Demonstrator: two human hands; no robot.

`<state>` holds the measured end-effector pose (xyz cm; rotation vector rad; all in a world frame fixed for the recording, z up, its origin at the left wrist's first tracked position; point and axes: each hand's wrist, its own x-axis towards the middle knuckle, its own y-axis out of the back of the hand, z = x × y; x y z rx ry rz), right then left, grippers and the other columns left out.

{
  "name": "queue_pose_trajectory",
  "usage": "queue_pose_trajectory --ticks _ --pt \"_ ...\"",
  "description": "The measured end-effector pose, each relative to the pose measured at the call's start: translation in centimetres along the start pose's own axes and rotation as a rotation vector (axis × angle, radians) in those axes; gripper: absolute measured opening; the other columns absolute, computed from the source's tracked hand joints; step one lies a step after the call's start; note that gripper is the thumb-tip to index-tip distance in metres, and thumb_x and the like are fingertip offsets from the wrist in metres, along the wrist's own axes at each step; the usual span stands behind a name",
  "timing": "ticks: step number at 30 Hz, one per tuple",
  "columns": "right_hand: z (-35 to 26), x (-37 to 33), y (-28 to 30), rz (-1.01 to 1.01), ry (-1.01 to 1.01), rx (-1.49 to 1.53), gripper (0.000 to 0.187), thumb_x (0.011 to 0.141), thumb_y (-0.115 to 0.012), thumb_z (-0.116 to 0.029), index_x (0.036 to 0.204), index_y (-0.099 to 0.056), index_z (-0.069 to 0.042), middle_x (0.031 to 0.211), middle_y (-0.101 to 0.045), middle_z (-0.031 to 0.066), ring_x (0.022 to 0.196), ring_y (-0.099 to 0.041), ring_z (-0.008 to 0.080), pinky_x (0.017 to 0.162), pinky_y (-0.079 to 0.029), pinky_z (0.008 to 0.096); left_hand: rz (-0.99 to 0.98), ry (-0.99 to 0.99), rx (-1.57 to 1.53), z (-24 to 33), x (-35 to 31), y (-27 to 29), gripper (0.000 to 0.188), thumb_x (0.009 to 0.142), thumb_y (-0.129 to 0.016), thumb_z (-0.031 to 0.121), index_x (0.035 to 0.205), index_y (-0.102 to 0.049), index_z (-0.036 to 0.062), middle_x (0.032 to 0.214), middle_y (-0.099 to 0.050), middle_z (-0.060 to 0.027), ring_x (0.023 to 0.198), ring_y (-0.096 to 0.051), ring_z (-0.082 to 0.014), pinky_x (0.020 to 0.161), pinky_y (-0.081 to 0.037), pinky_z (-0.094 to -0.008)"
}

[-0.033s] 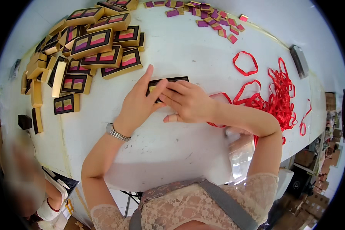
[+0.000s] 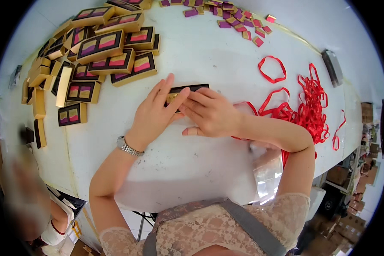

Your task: The person assembles small rectangular cosmetic palettes by placing two colored inserts into each black tray, then closing the lid. The person repeatedly picks up trays, inserts, and lids from the table, assembles them, and sets the finished units aside. A coworker is visible in the background performing similar assembly.

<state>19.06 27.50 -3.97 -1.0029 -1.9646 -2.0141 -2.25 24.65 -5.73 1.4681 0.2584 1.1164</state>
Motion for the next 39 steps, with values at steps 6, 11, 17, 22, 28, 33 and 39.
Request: queue_pose_trajectory --ticks 6,11,17,22,28,33,39 --pt "13.7 -1.1 3.7 0.116 -0.753 -0.326 0.020 0.084 -0.070 -0.028 0.093 -0.071 -0.010 0.091 -0.069 0.0092 0.089 -0.062 0.0362 0.076 -0.052 0.0442 -0.031 -0.033 0.056 0.2 -0.1 0.3 0.067 0.067 -0.081 0.032 0.128 -0.061 0.0111 0.142 -0.054 -0.0044 0.124 -0.054 -0.0310 0.092 -0.053 -0.0357" --pt "20.1 -5.4 3.7 -0.139 -0.861 -0.455 0.023 0.088 -0.064 -0.027 0.094 -0.072 -0.006 0.100 -0.068 0.0108 0.102 -0.060 0.0286 0.083 -0.052 0.0409 -0.013 -0.054 0.024 0.3 0.3 0.3 0.065 0.068 -0.081 0.029 0.127 -0.062 0.0093 0.140 -0.055 -0.0057 0.124 -0.054 -0.0289 0.094 -0.052 -0.0383" --pt "14.9 -3.6 4.2 -0.225 -0.615 -0.187 0.026 0.089 -0.063 -0.019 0.109 -0.072 -0.006 0.110 -0.065 0.0100 0.108 -0.055 0.0280 0.088 -0.050 0.0386 0.000 -0.042 -0.045 0.2 0.0 0.3 0.062 0.070 -0.081 0.026 0.126 -0.061 0.0064 0.139 -0.056 -0.0074 0.124 -0.054 -0.0280 0.095 -0.051 -0.0382" --pt "12.2 -6.3 5.2 -0.294 -0.431 0.148 0.041 0.087 -0.058 -0.004 0.128 -0.063 -0.007 0.130 -0.058 0.0104 0.120 -0.049 0.0295 0.097 -0.045 0.0377 0.005 -0.030 -0.075 0.4 0.1 0.4 0.062 0.070 -0.081 0.025 0.126 -0.061 0.0062 0.138 -0.056 -0.0074 0.123 -0.054 -0.0277 0.096 -0.051 -0.0375" --pt "9.5 -4.9 4.8 -0.337 -0.394 0.276 0.039 0.084 -0.063 0.002 0.121 -0.068 -0.008 0.123 -0.060 0.0091 0.112 -0.052 0.0278 0.091 -0.049 0.0361 -0.047 -0.018 -0.075 0.3 0.1 0.7 0.066 0.070 -0.081 0.025 0.129 -0.058 0.0060 0.141 -0.053 -0.0068 0.124 -0.051 -0.0265 0.101 -0.047 -0.0380" --pt "5.7 0.3 3.4 -0.107 -0.204 0.161 0.034 0.082 -0.067 0.004 0.114 -0.070 -0.007 0.100 -0.066 0.0065 0.098 -0.059 0.0275 0.080 -0.052 0.0338 -0.056 0.023 0.056 -0.2 -1.7 1.7 0.066 0.072 -0.079 0.024 0.131 -0.056 0.0047 0.142 -0.051 -0.0069 0.127 -0.049 -0.0261 0.104 -0.043 -0.0406" --pt "4.8 -2.1 1.9 -0.137 -0.654 0.529 0.023 0.091 -0.063 -0.002 0.113 -0.070 -0.003 0.100 -0.069 0.0075 0.088 -0.064 0.0233 0.076 -0.052 0.0306 -0.082 0.031 0.041 -0.4 -1.4 1.8 0.063 0.077 -0.076 0.025 0.133 -0.055 0.0058 0.146 -0.047 -0.0054 0.132 -0.044 -0.0247 0.106 -0.042 -0.0398"
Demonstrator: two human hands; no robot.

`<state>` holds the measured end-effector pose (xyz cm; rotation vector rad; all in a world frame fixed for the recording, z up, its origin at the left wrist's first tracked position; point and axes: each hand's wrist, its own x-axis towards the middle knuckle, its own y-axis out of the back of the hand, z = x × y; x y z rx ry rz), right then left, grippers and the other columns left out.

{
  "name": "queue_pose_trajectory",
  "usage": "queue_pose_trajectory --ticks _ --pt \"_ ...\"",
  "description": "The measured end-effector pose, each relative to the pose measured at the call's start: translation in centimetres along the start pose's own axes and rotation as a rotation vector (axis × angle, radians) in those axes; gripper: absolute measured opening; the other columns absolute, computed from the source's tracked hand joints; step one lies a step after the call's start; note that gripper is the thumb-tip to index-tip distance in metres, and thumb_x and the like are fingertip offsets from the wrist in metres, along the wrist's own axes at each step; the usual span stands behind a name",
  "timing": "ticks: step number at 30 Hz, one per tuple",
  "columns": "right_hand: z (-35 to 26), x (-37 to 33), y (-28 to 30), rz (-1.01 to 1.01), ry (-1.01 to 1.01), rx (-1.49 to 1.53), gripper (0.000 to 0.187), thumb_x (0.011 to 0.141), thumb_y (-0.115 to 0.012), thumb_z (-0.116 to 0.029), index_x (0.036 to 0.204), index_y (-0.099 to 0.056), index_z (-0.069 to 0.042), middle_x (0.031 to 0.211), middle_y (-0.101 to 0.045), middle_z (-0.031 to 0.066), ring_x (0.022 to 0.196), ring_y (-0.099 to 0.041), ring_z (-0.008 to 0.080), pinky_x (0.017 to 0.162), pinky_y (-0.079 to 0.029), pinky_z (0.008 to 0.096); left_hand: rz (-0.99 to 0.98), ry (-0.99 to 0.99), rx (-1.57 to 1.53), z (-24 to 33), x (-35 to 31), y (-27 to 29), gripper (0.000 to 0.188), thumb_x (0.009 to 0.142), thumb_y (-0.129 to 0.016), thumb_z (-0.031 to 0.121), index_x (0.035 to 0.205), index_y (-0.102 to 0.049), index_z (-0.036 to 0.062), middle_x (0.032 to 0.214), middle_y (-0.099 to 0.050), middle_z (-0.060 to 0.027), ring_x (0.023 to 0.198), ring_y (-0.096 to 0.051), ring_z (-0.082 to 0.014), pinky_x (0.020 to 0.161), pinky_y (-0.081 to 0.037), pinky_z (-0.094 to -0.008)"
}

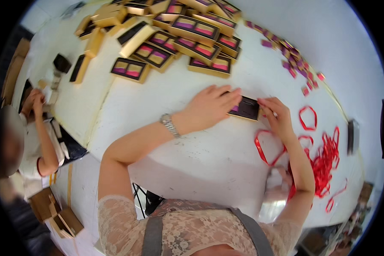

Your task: The person assembles small rectangular cosmetic palettes by placing two colored inserts into each black tray, then closing the lid. The person repeatedly picks up trays, inserts, and lids from the table, assembles them, and sets the finished units aside. A coworker is visible in the background performing similar assembly.

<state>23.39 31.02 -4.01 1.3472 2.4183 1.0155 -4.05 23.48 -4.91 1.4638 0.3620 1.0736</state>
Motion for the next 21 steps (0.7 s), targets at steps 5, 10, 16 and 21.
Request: queue_pose_trajectory --ticks 5,10,16,21 --pt "0.4 0.0 2.9 -0.038 -0.150 0.120 0.029 0.093 -0.063 -0.007 0.121 -0.067 -0.006 0.123 -0.064 0.0116 0.105 -0.061 0.0186 0.082 -0.051 0.0303 -0.037 0.032 0.044 0.0 -1.7 1.1 0.063 0.077 -0.076 0.022 0.135 -0.054 0.0069 0.147 -0.047 -0.0043 0.131 -0.046 -0.0251 0.105 -0.044 -0.0378" --pt "-2.5 -2.5 2.0 -0.078 0.076 -0.261 0.033 0.087 -0.069 -0.011 0.120 -0.068 -0.008 0.117 -0.064 0.0094 0.103 -0.061 0.0187 0.087 -0.050 0.0298 -0.070 0.058 0.046 0.0 -2.6 1.8 0.062 0.078 -0.077 0.022 0.133 -0.054 0.0069 0.148 -0.046 -0.0052 0.132 -0.045 -0.0259 0.105 -0.044 -0.0398" --pt "-2.9 -0.6 0.8 -0.013 -0.259 -0.119 0.027 0.082 -0.073 -0.019 0.105 -0.069 -0.005 0.093 -0.066 0.0072 0.084 -0.063 0.0183 0.073 -0.052 0.0310 -0.083 0.049 0.021 0.0 -2.3 2.1 0.066 0.075 -0.078 0.016 0.136 -0.053 0.0053 0.148 -0.046 -0.0062 0.132 -0.045 -0.0281 0.103 -0.046 -0.0385" --pt "-4.5 2.3 0.6 -0.088 -0.554 0.125 0.017 0.087 -0.069 -0.017 0.088 -0.060 -0.003 0.074 -0.061 0.0017 0.066 -0.059 0.0083 0.060 -0.045 0.0243 -0.074 0.062 0.009 0.1 -2.6 2.2 0.067 0.075 -0.078 0.016 0.136 -0.052 0.0054 0.149 -0.045 -0.0064 0.132 -0.046 -0.0282 0.102 -0.047 -0.0388"
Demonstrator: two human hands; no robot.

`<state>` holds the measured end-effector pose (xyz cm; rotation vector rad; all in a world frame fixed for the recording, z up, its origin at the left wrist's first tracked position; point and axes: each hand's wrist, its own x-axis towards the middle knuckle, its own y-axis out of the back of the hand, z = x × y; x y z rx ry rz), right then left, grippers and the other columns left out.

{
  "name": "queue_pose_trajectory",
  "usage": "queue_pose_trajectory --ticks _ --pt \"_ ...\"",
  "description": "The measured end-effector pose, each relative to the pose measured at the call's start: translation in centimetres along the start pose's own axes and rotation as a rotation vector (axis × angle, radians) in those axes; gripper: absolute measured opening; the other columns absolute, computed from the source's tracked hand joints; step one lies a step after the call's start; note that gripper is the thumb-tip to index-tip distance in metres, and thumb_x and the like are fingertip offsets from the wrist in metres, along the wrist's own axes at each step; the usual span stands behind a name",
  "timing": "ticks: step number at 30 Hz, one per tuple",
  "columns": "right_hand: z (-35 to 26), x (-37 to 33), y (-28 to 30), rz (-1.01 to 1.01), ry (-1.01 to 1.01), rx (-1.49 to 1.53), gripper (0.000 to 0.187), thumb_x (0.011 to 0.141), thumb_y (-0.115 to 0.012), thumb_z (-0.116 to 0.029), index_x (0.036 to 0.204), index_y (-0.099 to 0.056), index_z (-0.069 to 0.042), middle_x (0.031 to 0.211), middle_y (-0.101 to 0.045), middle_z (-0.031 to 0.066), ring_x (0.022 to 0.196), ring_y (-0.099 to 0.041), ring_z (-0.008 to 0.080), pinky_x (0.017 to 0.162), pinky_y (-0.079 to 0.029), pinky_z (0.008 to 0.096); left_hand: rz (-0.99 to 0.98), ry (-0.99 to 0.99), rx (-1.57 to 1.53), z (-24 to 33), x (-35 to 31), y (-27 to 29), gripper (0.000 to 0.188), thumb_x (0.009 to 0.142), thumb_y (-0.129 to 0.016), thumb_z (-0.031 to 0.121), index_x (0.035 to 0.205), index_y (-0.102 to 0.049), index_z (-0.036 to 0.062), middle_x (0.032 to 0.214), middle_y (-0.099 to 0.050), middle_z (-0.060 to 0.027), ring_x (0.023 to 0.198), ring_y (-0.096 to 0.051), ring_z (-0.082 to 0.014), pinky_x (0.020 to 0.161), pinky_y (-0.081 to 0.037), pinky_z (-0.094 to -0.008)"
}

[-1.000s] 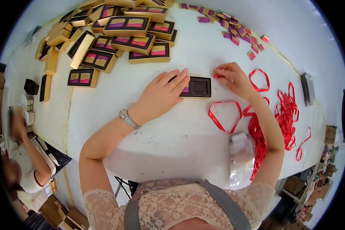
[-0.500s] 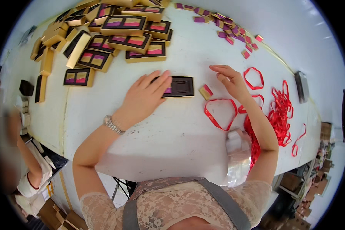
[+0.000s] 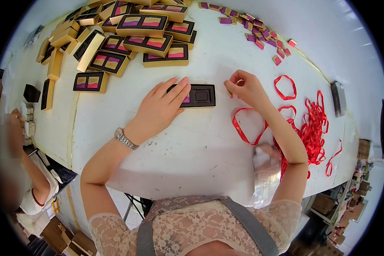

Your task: The person assembles small rectangular cosmetic palettes by placing two colored inserts into each black tray, then closing the lid. The person repeatedly picks up trays, inserts, and lids from the table, assembles them, and sets the finished units aside. A coworker is visible in the background performing similar assembly.

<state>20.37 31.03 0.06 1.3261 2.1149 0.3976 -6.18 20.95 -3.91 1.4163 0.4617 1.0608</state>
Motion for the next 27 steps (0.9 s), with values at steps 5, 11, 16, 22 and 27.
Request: queue_pose_trajectory --ticks 5,11,16,22,27 --pt "-1.0 1.0 -2.0 -0.048 0.017 0.263 0.021 0.086 -0.072 -0.018 0.080 -0.058 -0.004 0.071 -0.059 0.0024 0.062 -0.057 0.0081 0.056 -0.042 0.0254 0.025 -0.007 -0.025 0.0 0.0 -0.4 0.068 0.074 -0.078 0.014 0.136 -0.052 0.0041 0.149 -0.044 -0.0067 0.132 -0.045 -0.0285 0.103 -0.047 -0.0388" --pt "-3.2 0.4 -4.7 0.062 0.325 -0.415 0.011 0.086 -0.070 -0.014 0.083 -0.065 -0.005 0.095 -0.064 0.0086 0.071 -0.061 0.0254 0.065 -0.051 0.0338 0.034 0.000 -0.026 0.1 0.0 -0.4 0.067 0.073 -0.078 0.014 0.135 -0.053 0.0028 0.149 -0.044 -0.0076 0.131 -0.045 -0.0296 0.104 -0.046 -0.0388" --pt "-1.9 0.1 -3.1 -0.037 1.174 -0.520 0.016 0.080 -0.075 -0.012 0.096 -0.072 -0.009 0.098 -0.065 0.0039 0.086 -0.060 0.0244 0.071 -0.053 0.0340 0.049 0.003 -0.037 0.2 0.2 -0.7 0.068 0.073 -0.078 0.014 0.135 -0.052 0.0030 0.148 -0.045 -0.0068 0.132 -0.044 -0.0292 0.105 -0.045 -0.0384" --pt "-0.2 -0.1 -2.8 -0.083 0.973 -0.517 0.026 0.077 -0.077 -0.013 0.103 -0.073 -0.011 0.106 -0.064 0.0047 0.094 -0.059 0.0251 0.078 -0.052 0.0365 0.045 -0.005 -0.018 0.0 -0.1 -0.8 0.067 0.074 -0.077 0.017 0.134 -0.052 0.0016 0.148 -0.044 -0.0086 0.132 -0.043 -0.0288 0.106 -0.044 -0.0378" --pt "-0.3 -1.1 -4.8 0.162 1.130 -0.703 0.036 0.076 -0.079 -0.019 0.109 -0.071 -0.008 0.120 -0.063 0.0090 0.100 -0.058 0.0289 0.083 -0.051 0.0387 0.053 -0.019 0.039 0.0 -0.4 -1.4 0.063 0.077 -0.075 0.023 0.132 -0.054 0.0023 0.148 -0.044 -0.0111 0.133 -0.043 -0.0285 0.108 -0.041 -0.0405"
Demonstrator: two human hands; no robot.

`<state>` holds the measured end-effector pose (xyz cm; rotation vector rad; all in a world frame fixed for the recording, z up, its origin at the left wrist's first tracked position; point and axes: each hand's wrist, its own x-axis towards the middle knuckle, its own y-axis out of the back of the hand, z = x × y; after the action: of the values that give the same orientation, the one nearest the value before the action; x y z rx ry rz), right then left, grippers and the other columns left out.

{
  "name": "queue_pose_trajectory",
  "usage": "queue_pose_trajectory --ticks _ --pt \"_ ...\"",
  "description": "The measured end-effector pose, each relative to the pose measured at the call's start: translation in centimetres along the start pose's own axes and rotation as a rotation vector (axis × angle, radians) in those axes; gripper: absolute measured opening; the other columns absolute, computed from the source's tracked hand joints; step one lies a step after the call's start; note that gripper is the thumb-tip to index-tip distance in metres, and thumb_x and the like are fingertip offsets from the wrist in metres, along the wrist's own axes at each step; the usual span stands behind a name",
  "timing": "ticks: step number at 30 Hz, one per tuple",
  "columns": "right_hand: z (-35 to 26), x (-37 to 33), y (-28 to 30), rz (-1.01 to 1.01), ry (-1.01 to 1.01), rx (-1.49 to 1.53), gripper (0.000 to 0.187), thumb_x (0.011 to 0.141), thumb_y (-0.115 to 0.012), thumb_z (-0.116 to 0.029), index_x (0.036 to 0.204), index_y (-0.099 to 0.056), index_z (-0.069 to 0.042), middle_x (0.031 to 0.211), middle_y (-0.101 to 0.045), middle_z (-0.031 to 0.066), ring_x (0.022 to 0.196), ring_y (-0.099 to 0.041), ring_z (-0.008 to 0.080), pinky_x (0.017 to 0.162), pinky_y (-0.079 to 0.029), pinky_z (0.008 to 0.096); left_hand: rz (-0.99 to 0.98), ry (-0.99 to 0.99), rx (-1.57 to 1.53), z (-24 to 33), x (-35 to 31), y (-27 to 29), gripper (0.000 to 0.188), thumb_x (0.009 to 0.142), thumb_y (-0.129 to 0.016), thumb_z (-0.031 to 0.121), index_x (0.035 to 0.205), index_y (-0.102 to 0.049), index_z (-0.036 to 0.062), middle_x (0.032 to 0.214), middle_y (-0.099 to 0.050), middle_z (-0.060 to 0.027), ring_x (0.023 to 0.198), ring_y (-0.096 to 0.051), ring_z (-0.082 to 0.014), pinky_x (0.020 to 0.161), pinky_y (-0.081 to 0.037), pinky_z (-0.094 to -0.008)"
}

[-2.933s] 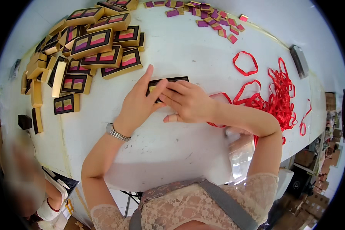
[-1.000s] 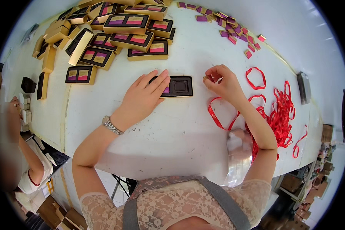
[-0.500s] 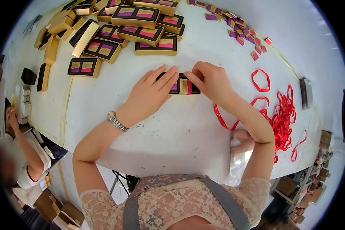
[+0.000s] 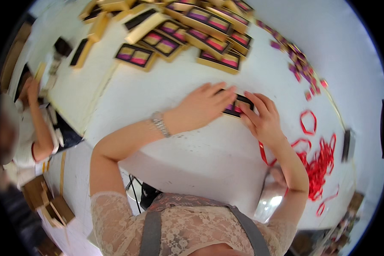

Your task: The person assembles small rectangular cosmetic palettes by placing two colored inserts into each black tray, then closing the lid. The person repeatedly picks up trays, inserts, and lids from the table, assembles them, and sets the finished units aside. A coworker is visible in the background performing similar assembly.

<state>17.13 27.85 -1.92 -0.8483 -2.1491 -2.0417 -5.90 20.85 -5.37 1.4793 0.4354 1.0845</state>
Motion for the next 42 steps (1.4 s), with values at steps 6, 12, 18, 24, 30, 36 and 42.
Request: queue_pose_trajectory --ticks 6,12,18,24,30,36,42 --pt "0.3 -1.3 -1.1 -0.054 -0.016 0.079 0.049 0.073 -0.081 -0.017 0.118 -0.066 -0.004 0.141 -0.053 0.0141 0.108 -0.055 0.0342 0.089 -0.050 0.0412 0.235 0.109 0.002 -4.8 -1.7 4.7 0.055 0.079 -0.076 0.022 0.129 -0.058 0.0065 0.142 -0.052 -0.0110 0.129 -0.050 -0.0271 0.104 -0.044 -0.0424" --pt "-1.8 3.1 -2.3 0.095 -0.064 0.261 0.059 0.067 -0.082 -0.008 0.123 -0.064 -0.007 0.148 -0.047 0.0129 0.100 -0.051 0.0319 0.086 -0.049 0.0372 0.255 0.811 0.283 -18.7 -6.7 9.1 0.047 0.084 -0.071 0.022 0.127 -0.057 0.0084 0.130 -0.061 -0.0081 0.116 -0.058 -0.0266 0.088 -0.055 -0.0388" --pt "0.3 17.2 -2.8 0.539 -0.202 -0.010 0.046 0.077 -0.077 -0.015 0.122 -0.068 -0.013 0.142 -0.053 0.0119 0.105 -0.050 0.0322 0.094 -0.043 0.0401 0.338 0.479 0.447 -14.3 -8.7 7.7 0.032 0.084 -0.065 0.010 0.116 -0.065 0.0105 0.123 -0.066 -0.0026 0.113 -0.061 -0.0220 0.079 -0.058 -0.0328" --pt "4.7 23.1 -6.3 0.448 -0.471 -0.438 0.036 0.084 -0.071 -0.025 0.117 -0.069 -0.013 0.137 -0.056 0.0107 0.120 -0.048 0.0350 0.100 -0.038 0.0486 0.309 0.281 0.214 -11.5 -5.9 7.4 0.030 0.084 -0.067 0.016 0.114 -0.066 0.0097 0.126 -0.064 -0.0032 0.115 -0.059 -0.0228 0.086 -0.054 -0.0352" --pt "-3.8 27.2 -7.6 0.430 -0.009 -0.160 0.023 0.082 -0.069 -0.018 0.105 -0.072 -0.013 0.132 -0.059 0.0104 0.120 -0.053 0.0292 0.097 -0.041 0.0463 0.456 0.554 -0.168 -21.9 -4.1 10.1 0.031 0.091 -0.063 0.031 0.116 -0.067 0.0122 0.123 -0.064 -0.0059 0.113 -0.057 -0.0274 0.094 -0.047 -0.0394" --pt "1.3 42.0 -14.1 0.056 -0.393 -0.038 0.038 0.088 -0.059 -0.021 0.123 -0.063 -0.008 0.142 -0.046 0.0271 0.115 -0.059 0.0380 0.092 -0.049 0.0476 0.137 0.668 0.117 -27.1 -8.0 8.8 0.036 0.094 -0.058 0.039 0.115 -0.070 0.0126 0.106 -0.069 -0.0103 0.094 -0.064 -0.0314 0.085 -0.051 -0.0406" --pt "9.0 48.1 -17.8 -0.222 -0.788 -0.326 0.053 0.098 -0.041 -0.049 0.129 -0.062 -0.011 0.141 -0.052 0.0175 0.124 -0.055 0.0377 0.101 -0.043 0.0533 0.409 0.670 0.293 -27.8 -12.2 16.0 0.032 0.090 -0.066 0.032 0.114 -0.070 0.0105 0.099 -0.071 -0.0122 0.091 -0.065 -0.0313 0.083 -0.052 -0.0422"
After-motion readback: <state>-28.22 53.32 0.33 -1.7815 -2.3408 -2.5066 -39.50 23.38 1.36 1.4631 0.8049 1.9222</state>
